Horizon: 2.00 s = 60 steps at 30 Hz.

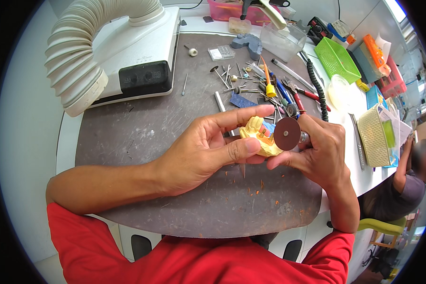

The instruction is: The person assembles a dental prosthesis by placing small white components into a yellow mold and then attaching a blue base. They use a rotary tool with a grinding disc to trim and smooth the edges of the assembled unit.

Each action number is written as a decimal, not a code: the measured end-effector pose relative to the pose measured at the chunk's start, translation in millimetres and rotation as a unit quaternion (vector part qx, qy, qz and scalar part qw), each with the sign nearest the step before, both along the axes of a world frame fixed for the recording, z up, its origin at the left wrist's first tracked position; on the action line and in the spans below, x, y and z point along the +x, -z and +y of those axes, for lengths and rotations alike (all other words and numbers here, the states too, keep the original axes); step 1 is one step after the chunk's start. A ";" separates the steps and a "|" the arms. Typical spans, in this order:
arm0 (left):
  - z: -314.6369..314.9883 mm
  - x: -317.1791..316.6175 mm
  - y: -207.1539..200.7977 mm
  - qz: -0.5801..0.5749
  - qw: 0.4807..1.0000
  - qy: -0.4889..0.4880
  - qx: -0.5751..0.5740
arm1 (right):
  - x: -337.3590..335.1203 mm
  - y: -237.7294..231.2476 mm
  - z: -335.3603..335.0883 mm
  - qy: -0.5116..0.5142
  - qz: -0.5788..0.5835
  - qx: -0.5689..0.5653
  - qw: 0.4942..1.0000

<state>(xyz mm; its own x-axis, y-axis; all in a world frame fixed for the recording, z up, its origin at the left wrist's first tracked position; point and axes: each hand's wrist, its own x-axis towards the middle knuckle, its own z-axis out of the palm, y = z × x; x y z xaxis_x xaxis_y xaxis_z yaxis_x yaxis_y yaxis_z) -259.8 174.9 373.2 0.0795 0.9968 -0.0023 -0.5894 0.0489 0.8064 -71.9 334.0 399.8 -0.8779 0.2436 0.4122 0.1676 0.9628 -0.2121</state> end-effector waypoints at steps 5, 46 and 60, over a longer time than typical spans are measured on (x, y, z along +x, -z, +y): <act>-1.8 0.5 -2.7 0.003 1.000 -0.005 -0.004 | -0.1 0.3 -0.2 0.001 0.004 -0.006 1.000; -1.4 6.1 2.1 0.026 0.997 -0.064 -0.015 | -0.5 -0.7 0.4 0.000 0.005 0.008 1.000; -0.8 4.5 2.9 0.027 0.999 -0.047 -0.001 | 0.0 -0.3 0.5 -0.001 -0.004 0.008 1.000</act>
<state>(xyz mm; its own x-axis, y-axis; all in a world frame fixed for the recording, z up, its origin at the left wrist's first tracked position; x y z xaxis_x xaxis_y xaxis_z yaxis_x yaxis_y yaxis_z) -255.4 174.0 370.2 -0.0151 0.9999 -0.0070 -0.5468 -0.0024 0.8373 -71.8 334.5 400.1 -0.8813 0.2356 0.4096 0.1678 0.9664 -0.1948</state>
